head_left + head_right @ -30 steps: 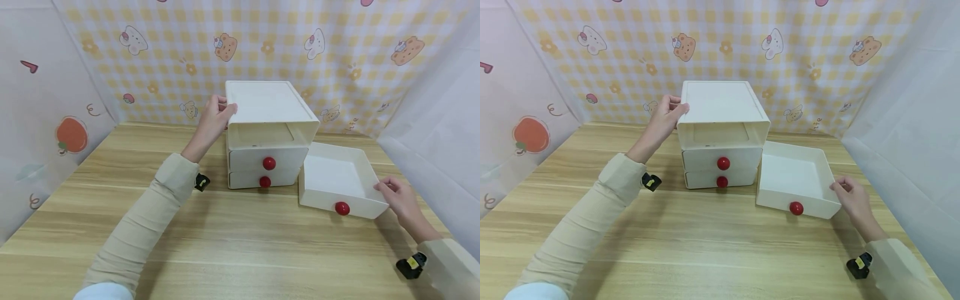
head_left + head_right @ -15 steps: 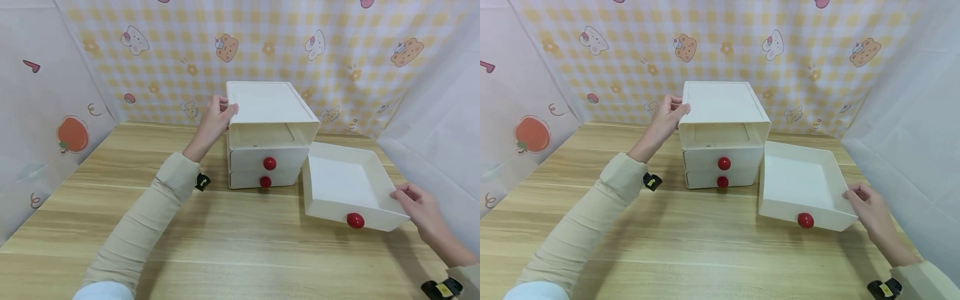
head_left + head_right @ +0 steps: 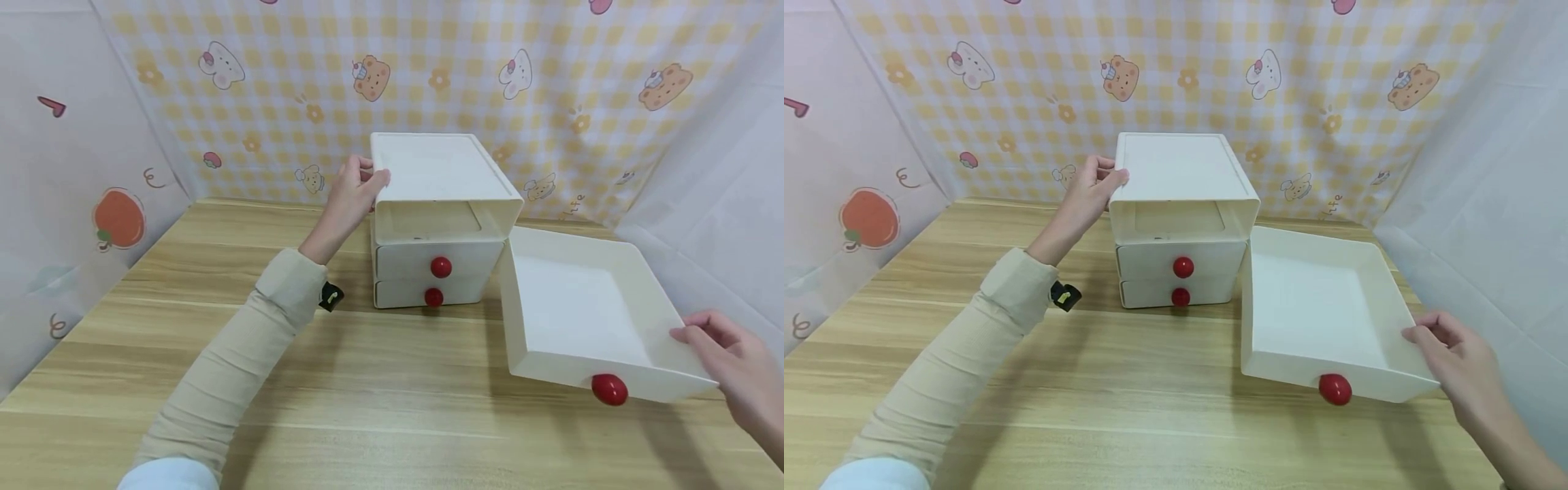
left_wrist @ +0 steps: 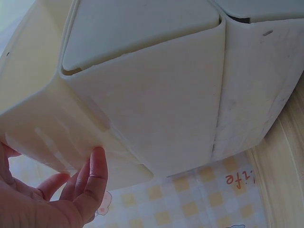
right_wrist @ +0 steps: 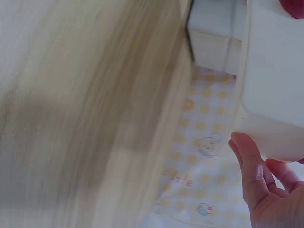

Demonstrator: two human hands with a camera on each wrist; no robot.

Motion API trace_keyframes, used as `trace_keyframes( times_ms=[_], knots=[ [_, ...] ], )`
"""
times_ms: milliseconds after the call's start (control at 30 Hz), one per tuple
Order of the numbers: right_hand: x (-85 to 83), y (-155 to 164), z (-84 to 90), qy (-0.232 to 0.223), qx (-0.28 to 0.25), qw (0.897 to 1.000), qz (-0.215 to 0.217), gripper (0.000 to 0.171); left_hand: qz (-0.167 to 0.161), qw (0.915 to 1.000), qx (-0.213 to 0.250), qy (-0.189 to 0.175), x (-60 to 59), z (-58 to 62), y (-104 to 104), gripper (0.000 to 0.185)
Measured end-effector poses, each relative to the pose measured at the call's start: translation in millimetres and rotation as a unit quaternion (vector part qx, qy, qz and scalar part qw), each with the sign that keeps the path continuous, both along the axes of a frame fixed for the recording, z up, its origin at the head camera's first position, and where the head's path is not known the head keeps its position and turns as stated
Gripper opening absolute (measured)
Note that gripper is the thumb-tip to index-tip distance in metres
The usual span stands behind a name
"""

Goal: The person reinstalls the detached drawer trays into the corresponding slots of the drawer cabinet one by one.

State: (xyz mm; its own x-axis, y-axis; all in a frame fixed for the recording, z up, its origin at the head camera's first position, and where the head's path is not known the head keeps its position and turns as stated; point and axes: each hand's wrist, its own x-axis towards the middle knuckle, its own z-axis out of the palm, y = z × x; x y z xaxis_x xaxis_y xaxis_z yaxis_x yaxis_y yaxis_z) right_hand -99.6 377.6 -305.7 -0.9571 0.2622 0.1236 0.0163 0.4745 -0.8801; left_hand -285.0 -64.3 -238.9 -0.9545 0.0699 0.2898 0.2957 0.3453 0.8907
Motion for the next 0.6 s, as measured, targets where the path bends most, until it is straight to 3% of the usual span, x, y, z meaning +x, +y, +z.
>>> trace_keyframes(
  times_ms=[200, 367, 600],
  knots=[
    [6.7, 7.9, -2.4, 0.067, -0.13, 0.988, 0.04, 0.035, -0.003, 1.0, 0.002, 0.003, -0.3, -0.5, -0.3, 0.04],
    [8.1, 21.5, -8.9, 0.085, -0.144, 0.985, 0.038, 0.037, -0.005, 1.0, 0.001, 0.004, 0.1, -0.9, -0.8, 0.04],
    [19.2, -5.7, 12.4, 0.083, -0.117, 0.99, 0.002, 0.044, -0.008, 0.9999, 0.009, 0.006, 0.3, -0.9, -0.3, 0.039]
  ],
)
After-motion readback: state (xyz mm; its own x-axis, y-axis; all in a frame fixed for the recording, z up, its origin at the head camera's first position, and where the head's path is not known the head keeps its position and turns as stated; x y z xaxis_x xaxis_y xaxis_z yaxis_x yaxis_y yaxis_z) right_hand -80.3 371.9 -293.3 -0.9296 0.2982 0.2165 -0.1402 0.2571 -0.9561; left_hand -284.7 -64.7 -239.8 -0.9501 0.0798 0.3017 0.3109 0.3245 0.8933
